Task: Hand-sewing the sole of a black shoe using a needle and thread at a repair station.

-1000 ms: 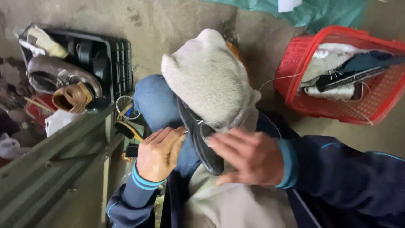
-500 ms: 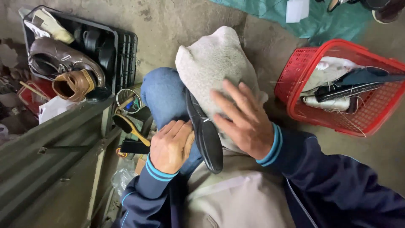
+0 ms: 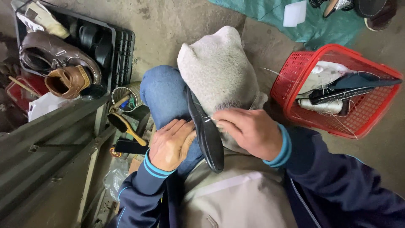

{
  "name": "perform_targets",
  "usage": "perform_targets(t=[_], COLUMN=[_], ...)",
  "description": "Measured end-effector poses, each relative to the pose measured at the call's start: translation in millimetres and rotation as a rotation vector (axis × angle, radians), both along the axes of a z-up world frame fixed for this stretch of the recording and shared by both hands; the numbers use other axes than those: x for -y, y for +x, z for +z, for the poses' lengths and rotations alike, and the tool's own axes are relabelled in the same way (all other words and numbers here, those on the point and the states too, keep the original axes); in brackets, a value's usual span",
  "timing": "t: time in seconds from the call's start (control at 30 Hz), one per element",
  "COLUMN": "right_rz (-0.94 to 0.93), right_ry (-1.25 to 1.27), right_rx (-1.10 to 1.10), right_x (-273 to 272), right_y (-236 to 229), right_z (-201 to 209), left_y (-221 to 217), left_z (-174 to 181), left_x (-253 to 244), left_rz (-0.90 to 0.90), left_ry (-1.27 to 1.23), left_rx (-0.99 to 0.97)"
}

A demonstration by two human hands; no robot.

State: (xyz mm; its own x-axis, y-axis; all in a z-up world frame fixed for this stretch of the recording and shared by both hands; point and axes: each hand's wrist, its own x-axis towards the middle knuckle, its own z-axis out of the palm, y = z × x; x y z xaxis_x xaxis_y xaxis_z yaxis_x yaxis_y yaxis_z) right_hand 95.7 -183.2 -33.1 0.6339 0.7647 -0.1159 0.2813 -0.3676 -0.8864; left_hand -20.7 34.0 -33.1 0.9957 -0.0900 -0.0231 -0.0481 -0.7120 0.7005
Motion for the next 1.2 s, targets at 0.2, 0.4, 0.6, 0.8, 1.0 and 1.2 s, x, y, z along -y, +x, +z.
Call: perform_targets(t=[0.2,0.4,0.6,0.8,1.0,1.2], right_rz=[0.257,0.207,0.027,-0.013,0.124,0.192], right_ry=[-0.199,-0.143,-0.070,-0.007,-0.103,0.114], right_rx=[-0.031,-0.089,0.212,0.293,0.352,-0.034], right_x=[-6.6,-5.5,-8.9,-6.9,-6.4,6.4], right_y=[-3.4,9.5,-12.7,-26.1,-38.6,-23.1], right_z=[-16.9,14.1,-3.2,-16.1,-22.4,21.5], left_y=[1.9,-18.2,-29.6,-74.7,-153.4,-92.3], left_z=[1.7,-25.3,-23.0,-27.4,-57.5,-23.1], left_x=[0.8,-6.3,0.7,-22.8,-63.6,-9.4], left_rz=[0.003,0.057,0.287,0.416,0.613,0.601], left_ry=[-0.024,0.024,0.199,0.307,0.253,0.140], left_rx=[0.051,0.055,0.028,-0.084,-0.279,-0.132])
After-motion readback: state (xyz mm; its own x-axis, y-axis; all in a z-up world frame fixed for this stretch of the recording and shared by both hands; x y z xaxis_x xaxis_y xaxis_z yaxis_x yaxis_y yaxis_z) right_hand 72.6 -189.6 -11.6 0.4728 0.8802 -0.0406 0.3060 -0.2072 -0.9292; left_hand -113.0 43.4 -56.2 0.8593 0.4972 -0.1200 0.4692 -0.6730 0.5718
